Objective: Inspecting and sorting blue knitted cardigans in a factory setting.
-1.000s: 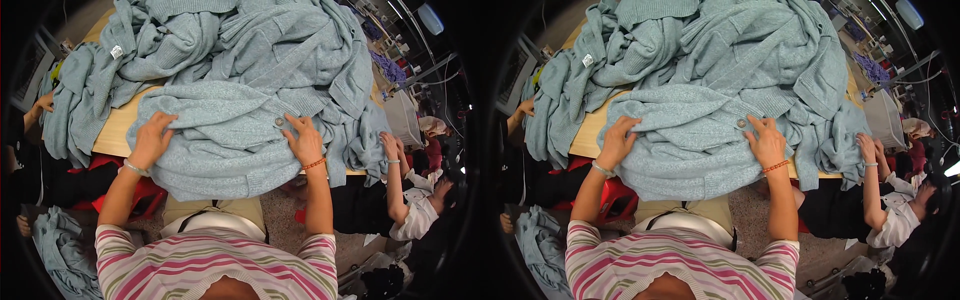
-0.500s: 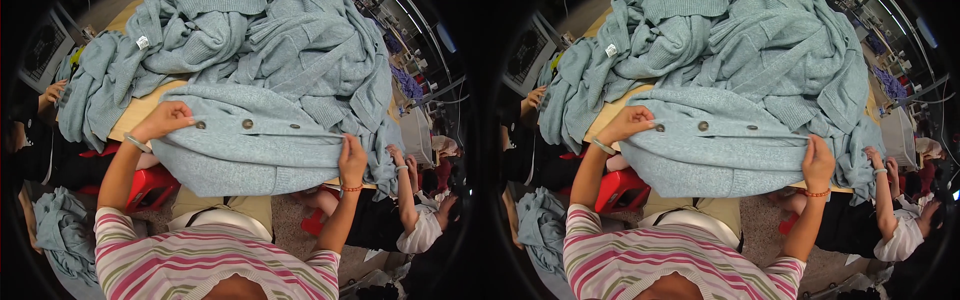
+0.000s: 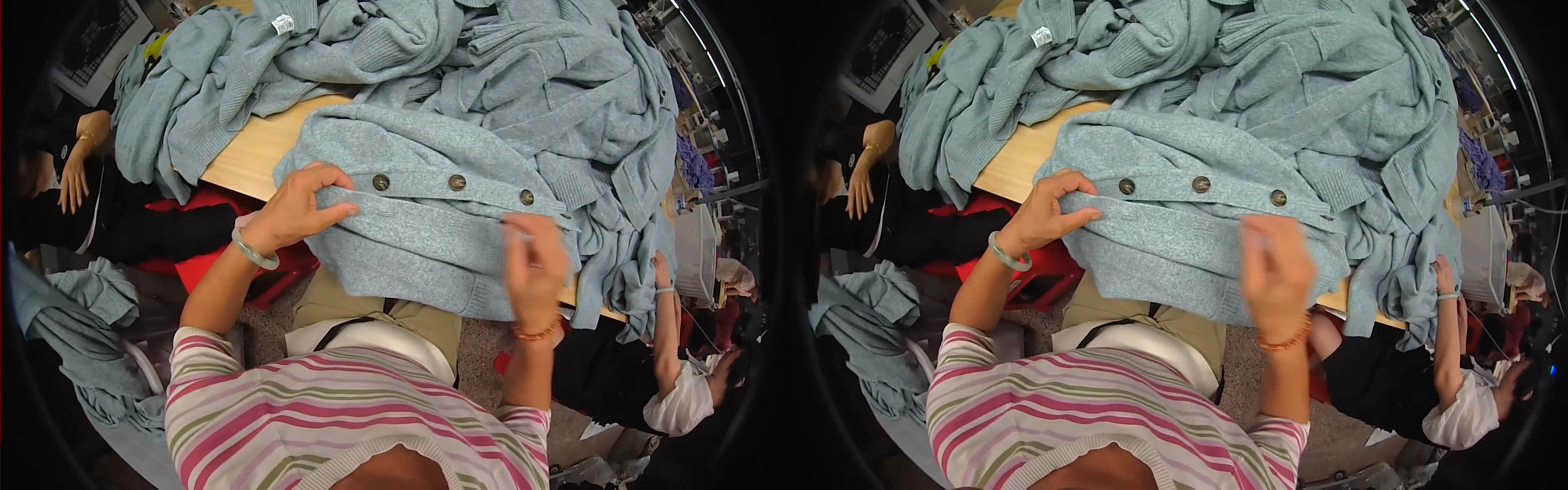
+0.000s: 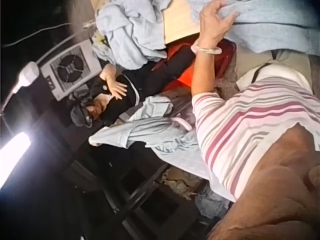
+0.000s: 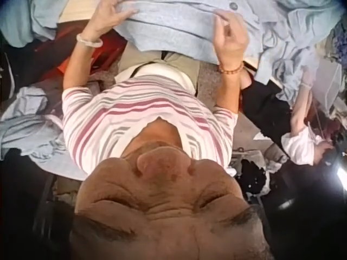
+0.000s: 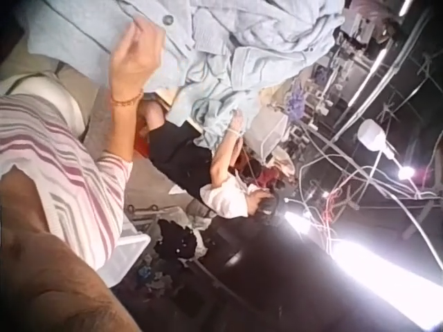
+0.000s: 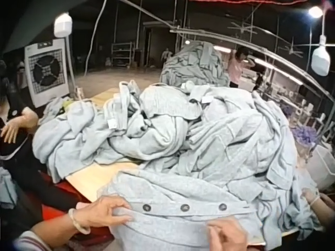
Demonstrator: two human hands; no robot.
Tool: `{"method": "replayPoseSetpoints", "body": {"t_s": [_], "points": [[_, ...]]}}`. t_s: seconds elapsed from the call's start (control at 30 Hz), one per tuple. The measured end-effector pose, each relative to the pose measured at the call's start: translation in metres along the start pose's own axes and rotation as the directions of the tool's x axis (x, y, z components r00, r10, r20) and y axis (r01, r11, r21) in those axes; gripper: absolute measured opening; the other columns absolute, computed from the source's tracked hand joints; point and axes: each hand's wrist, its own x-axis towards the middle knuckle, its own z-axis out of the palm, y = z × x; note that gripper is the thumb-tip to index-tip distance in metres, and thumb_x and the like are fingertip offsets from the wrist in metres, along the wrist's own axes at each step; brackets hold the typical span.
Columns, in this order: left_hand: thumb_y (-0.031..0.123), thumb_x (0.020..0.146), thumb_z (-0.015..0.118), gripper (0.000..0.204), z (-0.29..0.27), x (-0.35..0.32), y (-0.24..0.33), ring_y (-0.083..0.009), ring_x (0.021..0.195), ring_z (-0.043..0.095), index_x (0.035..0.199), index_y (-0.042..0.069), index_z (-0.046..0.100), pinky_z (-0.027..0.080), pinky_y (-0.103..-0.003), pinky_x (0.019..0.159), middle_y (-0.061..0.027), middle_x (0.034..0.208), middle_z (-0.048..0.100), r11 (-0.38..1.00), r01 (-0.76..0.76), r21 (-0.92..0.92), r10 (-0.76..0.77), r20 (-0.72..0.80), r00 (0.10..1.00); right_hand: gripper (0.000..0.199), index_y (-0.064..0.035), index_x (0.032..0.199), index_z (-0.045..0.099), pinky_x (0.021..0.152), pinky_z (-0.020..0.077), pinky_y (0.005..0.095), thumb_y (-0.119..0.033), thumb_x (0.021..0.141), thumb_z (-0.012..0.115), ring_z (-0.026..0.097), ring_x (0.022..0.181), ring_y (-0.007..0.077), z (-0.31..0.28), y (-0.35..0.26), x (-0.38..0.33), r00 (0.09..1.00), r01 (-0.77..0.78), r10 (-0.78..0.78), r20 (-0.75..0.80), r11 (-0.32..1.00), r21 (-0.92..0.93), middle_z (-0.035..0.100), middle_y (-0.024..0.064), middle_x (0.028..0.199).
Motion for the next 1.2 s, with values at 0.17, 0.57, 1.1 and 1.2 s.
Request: {"method": "replayPoseSetpoints", "body": {"t_s": [0.17,0.57,1.1,1.2], "points": [[0.016,0.076,0.075,0.025,-0.001,-0.011,0.001,-0.0231,0.082,0.056,0.094,0.003,0.064,0.045,-0.032,0.077,-0.0092,0.088,0.063,0.984,0.071,-0.167,-0.06,0.069,0.996,0.017,-0.0021,0.098,0.066,0.069,0.0523,0.0389,-0.004,0.081,0.065,0.064,0.084,0.0347,0.1,-0.03,0.008,0.972,0.027,-0.105,0.212,0.939,0.344,0.064,0.0153,0.095],[0.013,0.069,0.074,0.018,0.051,-0.011,-0.002,-0.0293,0.077,0.057,0.083,0.007,0.065,0.041,-0.038,0.071,-0.0108,0.077,0.061,0.98,-0.17,0.105,0.179,-0.076,0.981,0.013,-0.0026,0.09,0.065,0.057,0.0503,0.0383,-0.003,0.077,0.069,0.062,0.067,0.0308,0.104,-0.025,0.0,0.948,0.187,-0.224,0.226,0.967,0.174,0.061,0.0126,0.081],[0.018,0.08,0.073,0.038,0.061,0.028,-0.031,-0.0128,0.074,0.066,0.109,-0.005,0.064,0.052,-0.025,0.068,-0.0085,0.091,0.07,0.801,0.144,-0.581,-0.278,-0.149,0.949,0.012,0.0008,0.094,0.062,0.05,0.0452,0.0319,-0.001,0.082,0.063,0.06,0.053,0.0197,0.109,-0.014,-0.001,0.912,-0.198,0.063,0.405,0.933,0.301,0.062,0.0135,0.078],[0.017,0.076,0.076,0.031,0.067,0.043,-0.015,-0.0136,0.068,0.065,0.097,-0.003,0.065,0.051,-0.027,0.063,-0.0094,0.08,0.07,0.939,0.181,-0.292,-0.259,-0.257,0.931,0.012,0.0011,0.093,0.063,0.049,0.0438,0.0291,-0.001,0.082,0.064,0.058,0.053,0.0156,0.108,-0.01,-0.002,0.957,-0.014,-0.061,0.282,0.966,0.258,0.06,0.0105,0.074]]}}
